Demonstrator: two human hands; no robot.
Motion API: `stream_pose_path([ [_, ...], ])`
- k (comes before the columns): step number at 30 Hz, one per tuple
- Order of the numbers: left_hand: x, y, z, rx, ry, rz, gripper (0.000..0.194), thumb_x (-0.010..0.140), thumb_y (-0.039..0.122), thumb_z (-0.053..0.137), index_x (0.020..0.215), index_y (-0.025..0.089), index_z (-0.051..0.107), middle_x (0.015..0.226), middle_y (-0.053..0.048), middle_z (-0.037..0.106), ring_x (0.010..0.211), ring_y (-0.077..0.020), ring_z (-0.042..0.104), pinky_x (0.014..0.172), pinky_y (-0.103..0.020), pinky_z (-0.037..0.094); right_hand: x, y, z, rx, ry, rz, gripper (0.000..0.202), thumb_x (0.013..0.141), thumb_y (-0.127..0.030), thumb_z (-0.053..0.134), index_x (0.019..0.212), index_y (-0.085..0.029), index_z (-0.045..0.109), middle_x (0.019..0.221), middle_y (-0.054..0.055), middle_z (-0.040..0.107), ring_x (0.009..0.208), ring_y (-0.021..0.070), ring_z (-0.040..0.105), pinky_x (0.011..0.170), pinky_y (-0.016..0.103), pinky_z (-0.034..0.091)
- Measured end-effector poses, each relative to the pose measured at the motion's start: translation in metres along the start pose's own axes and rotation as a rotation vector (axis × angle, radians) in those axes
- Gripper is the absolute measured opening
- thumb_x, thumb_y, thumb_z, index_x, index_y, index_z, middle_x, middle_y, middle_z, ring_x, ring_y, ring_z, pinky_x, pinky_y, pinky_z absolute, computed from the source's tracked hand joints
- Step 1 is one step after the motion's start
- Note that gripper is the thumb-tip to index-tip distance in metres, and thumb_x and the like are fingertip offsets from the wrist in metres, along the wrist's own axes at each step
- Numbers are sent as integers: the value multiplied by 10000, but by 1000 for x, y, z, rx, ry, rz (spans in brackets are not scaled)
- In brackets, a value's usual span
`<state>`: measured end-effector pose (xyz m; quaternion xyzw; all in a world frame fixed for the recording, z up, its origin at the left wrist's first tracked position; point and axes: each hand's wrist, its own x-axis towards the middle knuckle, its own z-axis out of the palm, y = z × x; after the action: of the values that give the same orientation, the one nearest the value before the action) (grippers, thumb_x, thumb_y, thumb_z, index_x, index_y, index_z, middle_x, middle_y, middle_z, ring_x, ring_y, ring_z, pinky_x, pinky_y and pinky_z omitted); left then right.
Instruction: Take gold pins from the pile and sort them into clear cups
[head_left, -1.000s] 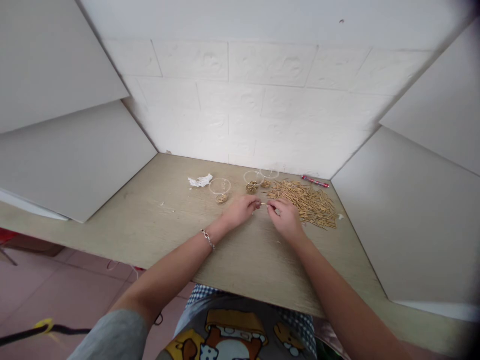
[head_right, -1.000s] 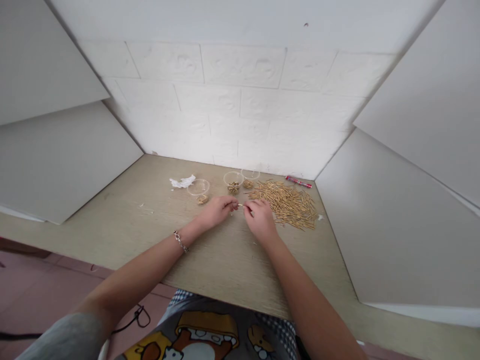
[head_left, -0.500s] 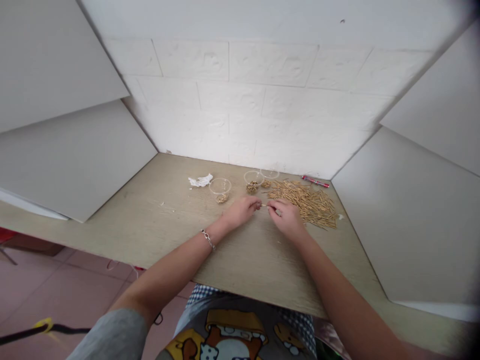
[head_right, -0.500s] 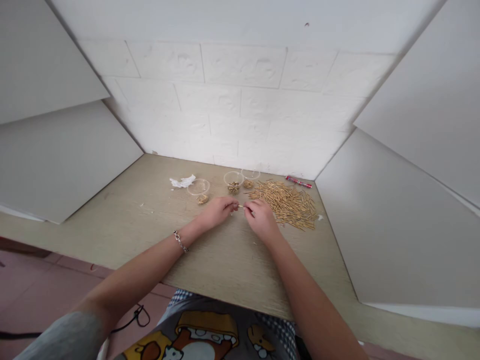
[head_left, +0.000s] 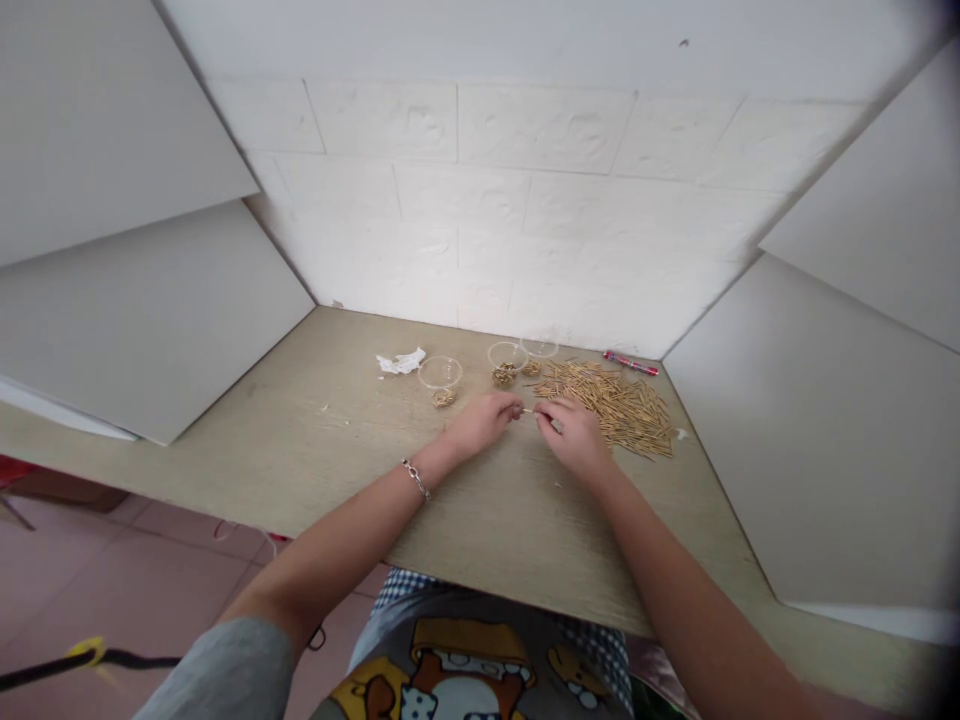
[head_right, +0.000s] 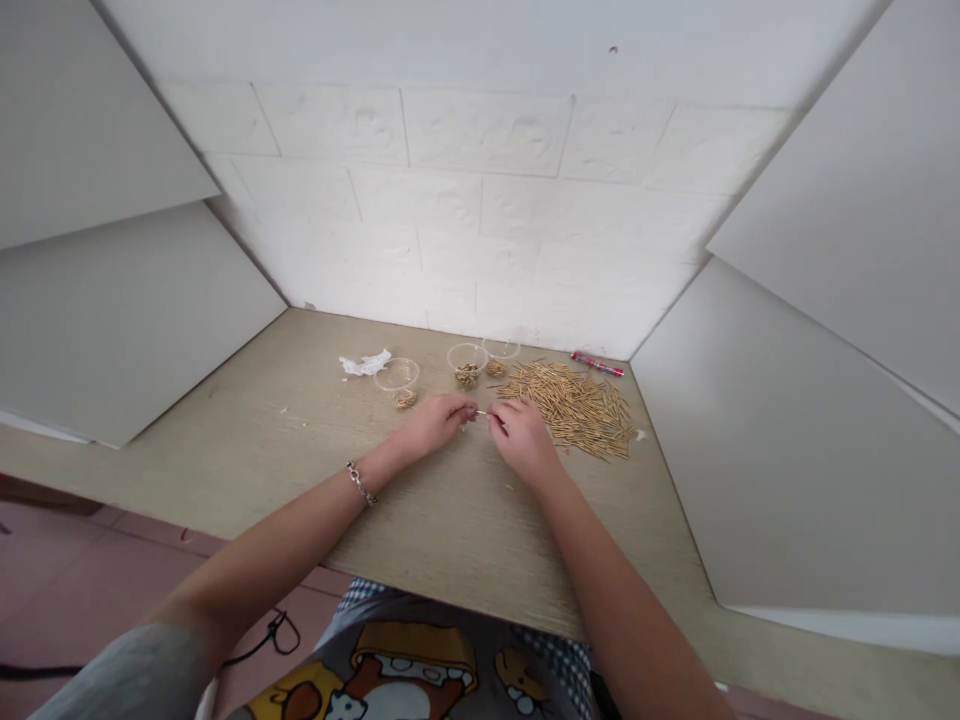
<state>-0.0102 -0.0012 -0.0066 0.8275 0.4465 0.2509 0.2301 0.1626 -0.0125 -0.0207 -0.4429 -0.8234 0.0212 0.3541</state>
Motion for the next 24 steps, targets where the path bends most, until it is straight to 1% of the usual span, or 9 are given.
stream_pose_path([
  [8, -1, 1, 0, 5, 11, -11, 177, 825, 165, 445, 833, 152, 621, 835, -36, 667, 786, -138, 585, 751, -241, 435, 0, -1, -1, -14, 7, -5, 203, 805, -184, 439, 742, -201, 631, 748, 47, 649, 724, 178, 570, 786, 336, 418],
  [15, -1, 3, -1, -23, 20, -20, 184, 831, 164, 433, 813, 152, 616, 822, -28, 667, 773, -128, 587, 747, -230, 437, 0, -3, 0, 9, 22, 13, 207, 808, -184, 437, 738, -185, 632, 732, 56, 644, 720, 178, 569, 723, 310, 429],
  [19, 0, 2, -1, 1, -3, -25, 204, 835, 167, 423, 800, 149, 623, 807, -32, 666, 764, -131, 584, 731, -227, 434, -2, -2, 4, 28, 25, 54, 204, 804, -192, 440, 747, -183, 635, 724, 56, 635, 721, 177, 564, 689, 298, 432],
  [24, 1, -2, 0, 22, -23, 2, 202, 826, 165, 436, 799, 145, 635, 760, -32, 657, 731, -131, 573, 716, -230, 431, -4, -1, 8, 37, 19, 54, 200, 802, -190, 441, 757, -191, 636, 741, 52, 638, 730, 176, 565, 691, 294, 434],
])
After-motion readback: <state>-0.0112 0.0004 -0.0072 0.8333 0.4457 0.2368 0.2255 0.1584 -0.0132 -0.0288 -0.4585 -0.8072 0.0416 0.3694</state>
